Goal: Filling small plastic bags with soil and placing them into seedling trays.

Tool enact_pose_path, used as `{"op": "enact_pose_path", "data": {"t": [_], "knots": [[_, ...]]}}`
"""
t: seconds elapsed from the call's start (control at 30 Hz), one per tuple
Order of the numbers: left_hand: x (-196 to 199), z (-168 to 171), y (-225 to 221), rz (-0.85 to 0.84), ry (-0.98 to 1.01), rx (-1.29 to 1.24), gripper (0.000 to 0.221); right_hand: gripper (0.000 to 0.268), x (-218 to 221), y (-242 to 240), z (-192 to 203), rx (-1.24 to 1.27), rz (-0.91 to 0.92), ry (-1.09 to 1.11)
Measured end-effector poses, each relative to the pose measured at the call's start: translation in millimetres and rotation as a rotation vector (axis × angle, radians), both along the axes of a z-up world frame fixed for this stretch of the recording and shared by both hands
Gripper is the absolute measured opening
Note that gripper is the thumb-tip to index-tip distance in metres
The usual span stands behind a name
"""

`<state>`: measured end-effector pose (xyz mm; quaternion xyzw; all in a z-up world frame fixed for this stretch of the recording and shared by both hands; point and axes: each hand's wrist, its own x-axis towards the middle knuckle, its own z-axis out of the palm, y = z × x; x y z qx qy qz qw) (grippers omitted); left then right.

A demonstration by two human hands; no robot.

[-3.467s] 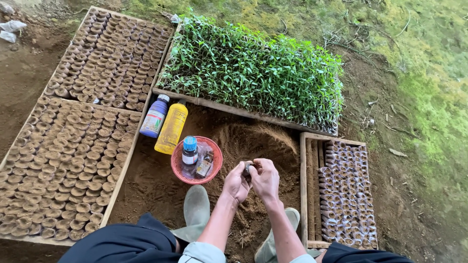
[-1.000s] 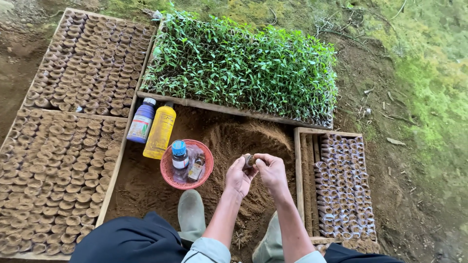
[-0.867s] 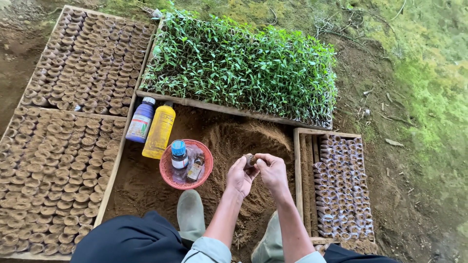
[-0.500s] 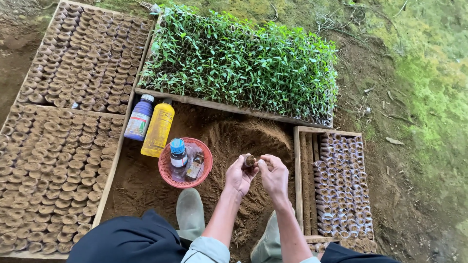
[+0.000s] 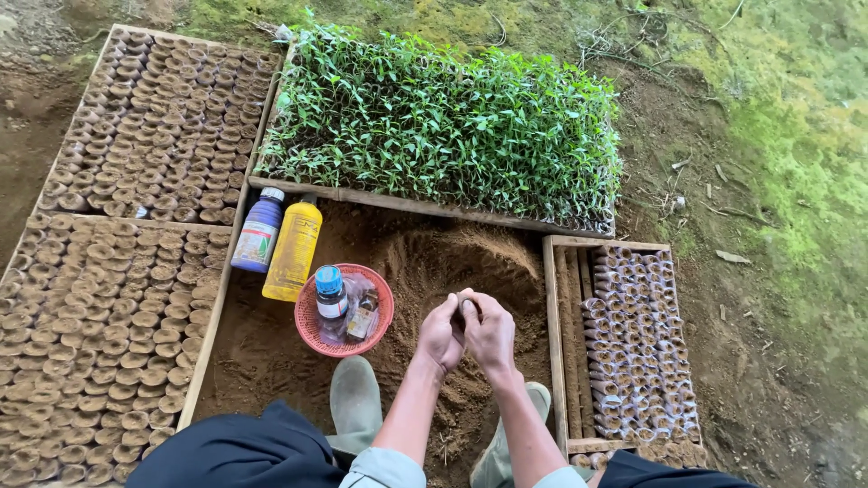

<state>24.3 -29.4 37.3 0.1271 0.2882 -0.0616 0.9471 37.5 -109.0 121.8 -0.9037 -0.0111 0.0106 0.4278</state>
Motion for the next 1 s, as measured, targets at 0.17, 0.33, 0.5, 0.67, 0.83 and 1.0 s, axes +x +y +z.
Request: {"op": "enact_pose_path", "data": {"t": [0.17,0.33,0.5,0.67,0.83,1.0], "knots": [[-2.7,9.4,-4.0,-0.031,-0.053,0.089,0.032,0.015,0.3,-4.9,-0.3,-0.116,-0.030,-0.006],[-1.8,3.3,2.1,-0.041,0.018,0.031,0.031,0.013,-3.6,4.5,12.9,0.090,-0.065,0.098],[2.1,4.7,6.1,0.010,0.047,-0.010,0.032,0.018,-9.1,-7.4,-8.2,0.197,-0.159,0.001],[-1.5,8.0,2.8,0.015,0.050,0.015,0.030,0.010,-6.9,-11.3,-32.7,0.096,-0.203,-0.121],[-1.4,-1.3,1.5,-0.022,0.020,0.032,0.030,0.024,-5.9,-14.7,-42.8,0.011,-0.187,-0.015],[-1.1,-2.5,2.6,-0.026,0.035,0.015,0.030,0.012,-5.3,-10.8,-30.3,0.215,-0.207,0.080]]}}
